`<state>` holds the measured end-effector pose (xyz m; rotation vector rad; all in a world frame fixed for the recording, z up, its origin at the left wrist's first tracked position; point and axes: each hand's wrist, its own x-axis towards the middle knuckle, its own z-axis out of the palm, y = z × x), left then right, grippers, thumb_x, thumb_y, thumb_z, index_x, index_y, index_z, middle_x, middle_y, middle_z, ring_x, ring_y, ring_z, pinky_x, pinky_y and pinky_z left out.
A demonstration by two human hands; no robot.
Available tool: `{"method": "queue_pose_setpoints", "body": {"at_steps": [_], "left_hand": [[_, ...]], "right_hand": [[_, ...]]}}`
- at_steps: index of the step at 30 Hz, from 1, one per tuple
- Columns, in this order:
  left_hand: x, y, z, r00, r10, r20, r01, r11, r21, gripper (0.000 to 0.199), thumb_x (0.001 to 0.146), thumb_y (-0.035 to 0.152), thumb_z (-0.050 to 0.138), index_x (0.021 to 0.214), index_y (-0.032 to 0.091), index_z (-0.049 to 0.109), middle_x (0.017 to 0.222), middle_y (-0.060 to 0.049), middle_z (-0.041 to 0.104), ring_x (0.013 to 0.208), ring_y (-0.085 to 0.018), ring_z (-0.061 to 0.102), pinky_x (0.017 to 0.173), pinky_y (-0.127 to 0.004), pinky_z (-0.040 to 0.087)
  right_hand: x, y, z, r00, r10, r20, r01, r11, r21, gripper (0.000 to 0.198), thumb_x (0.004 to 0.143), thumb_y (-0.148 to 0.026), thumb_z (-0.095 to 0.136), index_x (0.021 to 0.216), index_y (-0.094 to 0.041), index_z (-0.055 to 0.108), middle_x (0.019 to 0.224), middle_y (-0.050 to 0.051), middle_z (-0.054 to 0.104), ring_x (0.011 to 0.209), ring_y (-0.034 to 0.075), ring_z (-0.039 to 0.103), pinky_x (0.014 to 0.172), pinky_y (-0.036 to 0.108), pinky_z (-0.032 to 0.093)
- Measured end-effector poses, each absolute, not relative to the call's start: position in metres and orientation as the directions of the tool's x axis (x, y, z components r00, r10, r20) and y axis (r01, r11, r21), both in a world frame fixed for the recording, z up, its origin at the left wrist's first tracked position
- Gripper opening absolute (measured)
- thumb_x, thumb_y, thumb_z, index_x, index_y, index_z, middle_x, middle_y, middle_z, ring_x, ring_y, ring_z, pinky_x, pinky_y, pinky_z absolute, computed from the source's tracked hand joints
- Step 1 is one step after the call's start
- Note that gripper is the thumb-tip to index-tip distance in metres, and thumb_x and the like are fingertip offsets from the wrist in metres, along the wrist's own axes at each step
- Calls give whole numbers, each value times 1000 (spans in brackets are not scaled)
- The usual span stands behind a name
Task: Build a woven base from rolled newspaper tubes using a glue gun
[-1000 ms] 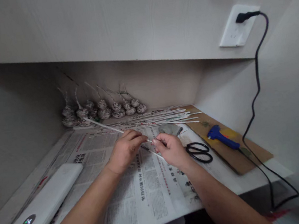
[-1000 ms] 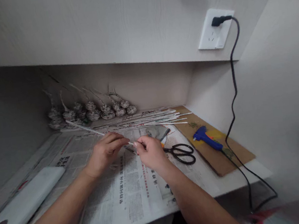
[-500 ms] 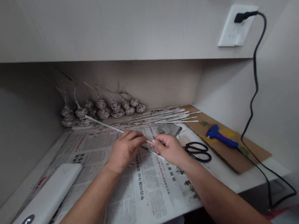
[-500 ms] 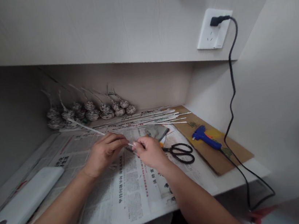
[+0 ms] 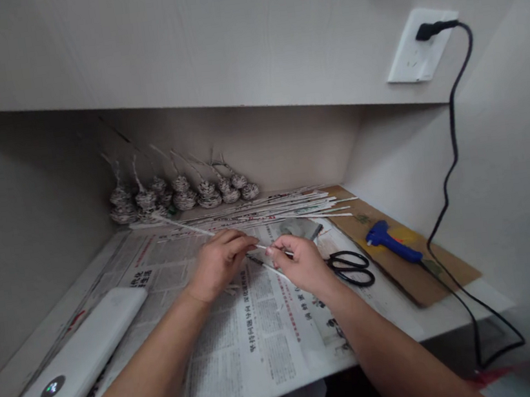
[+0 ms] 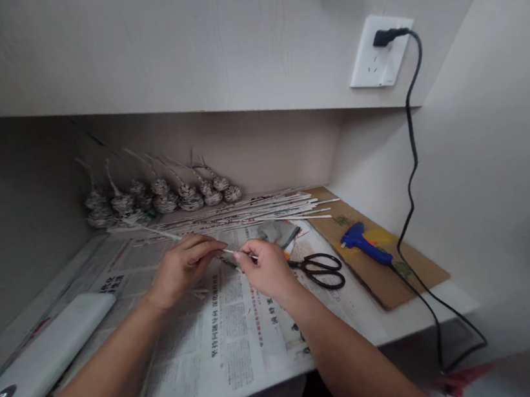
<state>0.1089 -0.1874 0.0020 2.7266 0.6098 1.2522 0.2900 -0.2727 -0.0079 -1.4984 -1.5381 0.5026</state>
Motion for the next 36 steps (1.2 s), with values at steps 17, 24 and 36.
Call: {"method": "queue_pose_setpoints", "body": {"at_steps": [17, 24, 36], "left_hand": [[111, -187, 1, 547, 481, 685, 289, -877, 384, 15, 85, 26, 58, 96, 20, 64, 90, -4, 69, 84, -16, 63, 78, -29, 48], [111, -188, 3, 623, 472, 624, 359, -881, 307, 11, 86, 19, 52, 85, 20, 63, 82, -3, 66, 82, -17, 60, 75, -30, 45], [111, -187, 4, 626, 442, 643, 296, -897, 329, 10, 87, 21, 54, 89, 20, 64, 86, -3, 67, 85, -17, 59, 79, -30, 44]], "right_hand": [[290, -269, -10, 165, 941, 297, 543, 165, -823, 28, 84, -43, 53, 73, -19, 63, 62, -1, 62, 59, 13, 55, 58, 23, 39], [289, -272, -8, 166, 945, 282, 547, 150, -824, 28, 84, -44, 53, 73, -19, 62, 61, -1, 61, 56, 12, 53, 55, 22, 38], [290, -269, -11, 180, 939, 292, 558, 148, -817, 28, 84, -44, 53, 77, -19, 64, 62, -1, 61, 57, 13, 54, 57, 23, 39]]}}
